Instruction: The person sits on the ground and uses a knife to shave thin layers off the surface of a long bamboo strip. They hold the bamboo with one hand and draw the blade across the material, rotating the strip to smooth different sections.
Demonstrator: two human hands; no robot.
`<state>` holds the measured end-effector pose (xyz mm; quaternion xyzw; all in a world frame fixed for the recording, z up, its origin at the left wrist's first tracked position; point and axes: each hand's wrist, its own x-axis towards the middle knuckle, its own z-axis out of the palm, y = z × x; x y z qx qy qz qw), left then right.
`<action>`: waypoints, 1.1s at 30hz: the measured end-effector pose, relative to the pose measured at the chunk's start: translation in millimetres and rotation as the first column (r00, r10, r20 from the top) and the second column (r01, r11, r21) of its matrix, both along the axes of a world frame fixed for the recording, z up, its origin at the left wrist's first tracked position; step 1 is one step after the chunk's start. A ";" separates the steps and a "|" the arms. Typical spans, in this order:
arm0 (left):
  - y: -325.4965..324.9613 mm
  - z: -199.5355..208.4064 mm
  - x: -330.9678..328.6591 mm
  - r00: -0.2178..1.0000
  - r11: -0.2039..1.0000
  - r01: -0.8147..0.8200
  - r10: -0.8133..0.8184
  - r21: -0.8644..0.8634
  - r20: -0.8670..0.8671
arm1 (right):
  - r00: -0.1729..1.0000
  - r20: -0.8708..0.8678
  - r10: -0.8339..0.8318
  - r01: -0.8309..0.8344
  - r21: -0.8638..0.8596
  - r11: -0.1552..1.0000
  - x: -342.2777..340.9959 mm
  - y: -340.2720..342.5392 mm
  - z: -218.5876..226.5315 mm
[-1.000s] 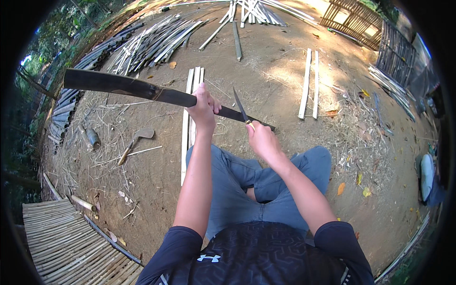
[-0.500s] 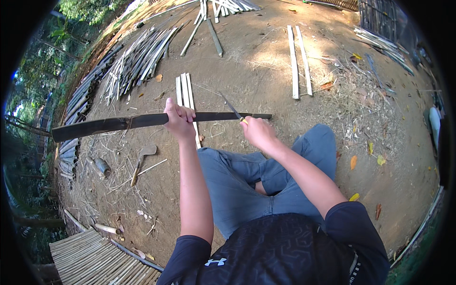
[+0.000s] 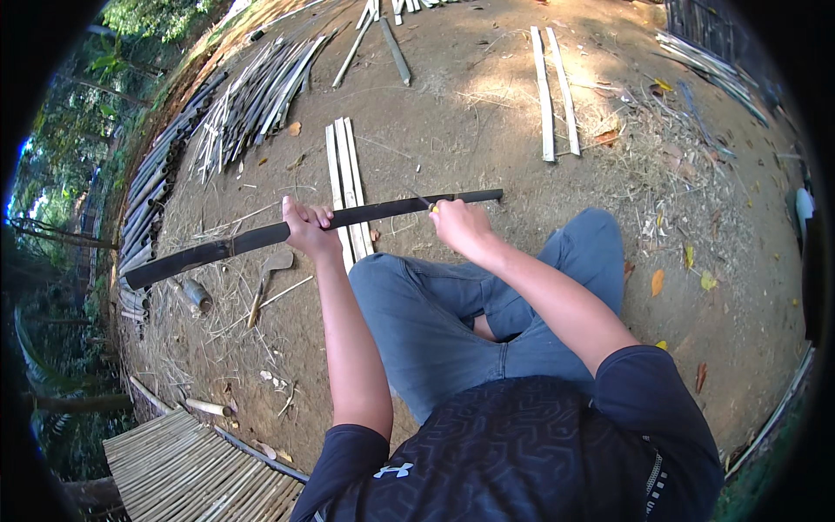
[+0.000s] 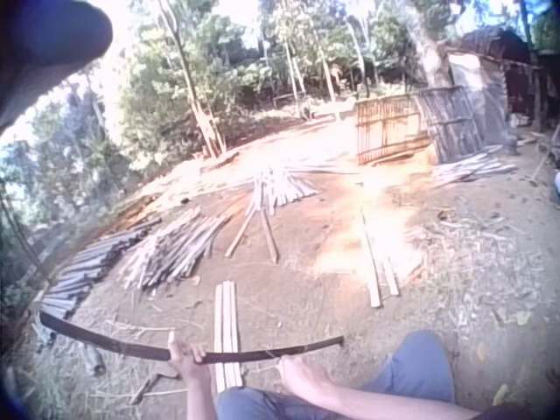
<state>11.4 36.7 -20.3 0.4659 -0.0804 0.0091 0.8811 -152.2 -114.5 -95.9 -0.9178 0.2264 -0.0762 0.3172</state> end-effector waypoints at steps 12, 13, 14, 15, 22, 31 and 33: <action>-6.1 -1.5 0.1 0.999 0.999 -0.034 0.033 -0.026 -0.023 | 0.999 0.004 -0.054 0.054 -0.039 0.998 7.6 -18.9 -34.6; -0.7 -3.8 3.2 0.999 0.999 -0.026 0.026 -0.025 -0.028 | 0.990 -0.104 -0.094 0.089 -0.053 0.995 9.1 -26.0 -30.8; 6.1 -6.8 4.3 0.999 1.000 -0.019 0.018 -0.024 -0.033 | 0.985 -0.166 -0.052 0.054 0.011 0.998 10.0 -24.4 -28.4; 9.9 -5.9 2.1 0.999 1.000 -0.010 0.009 -0.024 -0.040 | 0.974 -0.226 -0.006 0.024 0.077 0.997 8.3 -19.7 -20.0; 7.0 -6.7 5.5 0.999 1.000 -0.018 0.018 -0.015 -0.043 | 0.985 -0.165 -0.043 0.043 -0.001 0.999 4.8 -40.8 -46.5; -0.1 1.0 8.1 0.999 0.999 0.042 -0.042 0.002 -0.001 | 0.986 -0.154 -0.068 0.078 0.060 0.995 -12.5 -50.9 -63.9; -1.6 3.3 6.4 0.999 0.999 0.040 -0.040 0.017 0.010 | 0.979 -0.194 -0.069 0.095 0.126 0.987 -15.0 -34.7 -42.0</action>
